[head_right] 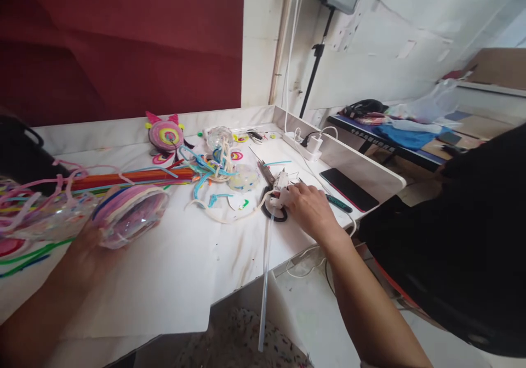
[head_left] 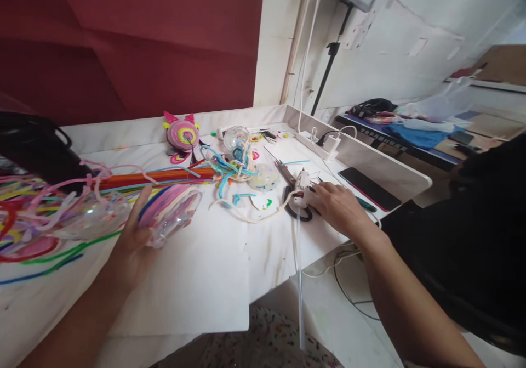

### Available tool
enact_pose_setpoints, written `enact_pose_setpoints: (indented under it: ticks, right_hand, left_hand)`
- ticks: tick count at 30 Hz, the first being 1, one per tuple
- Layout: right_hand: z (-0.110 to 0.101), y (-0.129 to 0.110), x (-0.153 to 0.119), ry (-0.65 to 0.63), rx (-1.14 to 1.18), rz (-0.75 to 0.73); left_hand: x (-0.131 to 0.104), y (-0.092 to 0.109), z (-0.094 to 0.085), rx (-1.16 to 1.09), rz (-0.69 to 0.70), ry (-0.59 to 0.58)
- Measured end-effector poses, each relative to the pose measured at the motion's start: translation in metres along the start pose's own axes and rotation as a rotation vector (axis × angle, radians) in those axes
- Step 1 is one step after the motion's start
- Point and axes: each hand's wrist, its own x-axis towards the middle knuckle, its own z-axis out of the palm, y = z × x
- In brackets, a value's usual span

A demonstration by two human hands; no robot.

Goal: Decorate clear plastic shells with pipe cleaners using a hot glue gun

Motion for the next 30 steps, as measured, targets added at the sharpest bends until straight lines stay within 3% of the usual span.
enact_pose_setpoints:
  ticks: [3,5,7,10,14,18,22,26,30]
  right_hand:
    - [-0.021,-0.031,0.007,0.181,0.136,-0.152]
    - [-0.033,-0.063,0.018,0.190,0.261,-0.302]
    - [-0.040,-0.100,0.031,0.075,0.283,-0.451]
    - [-0.038,-0.149,0.049,-0.104,0.150,-0.530]
    - [-0.025,-0.183,0.065,-0.216,-0.005,-0.555]
    - [-0.018,-0.189,0.068,-0.244,-0.013,-0.543]
    - [-0.020,-0.180,0.069,-0.202,0.061,-0.493]
    - [-0.021,-0.164,0.068,-0.125,0.601,-0.410]
    - [-0.022,-0.155,0.064,-0.163,1.035,-0.378]
  left_hand:
    - [0.002,0.002,0.004,0.069,-0.062,0.137]
    - [0.002,0.003,0.004,0.111,-0.082,0.170]
    - [0.003,0.002,0.004,0.136,-0.079,0.185]
    - [0.004,0.001,0.003,0.158,-0.059,0.181]
    - [0.005,-0.001,0.001,0.213,-0.058,0.194]
    - [0.004,-0.002,0.002,0.246,-0.055,0.203]
    - [0.005,-0.003,0.001,0.251,-0.040,0.202]
    - [0.006,-0.003,0.000,0.262,-0.044,0.212]
    - [0.006,-0.004,0.001,0.258,-0.054,0.213]
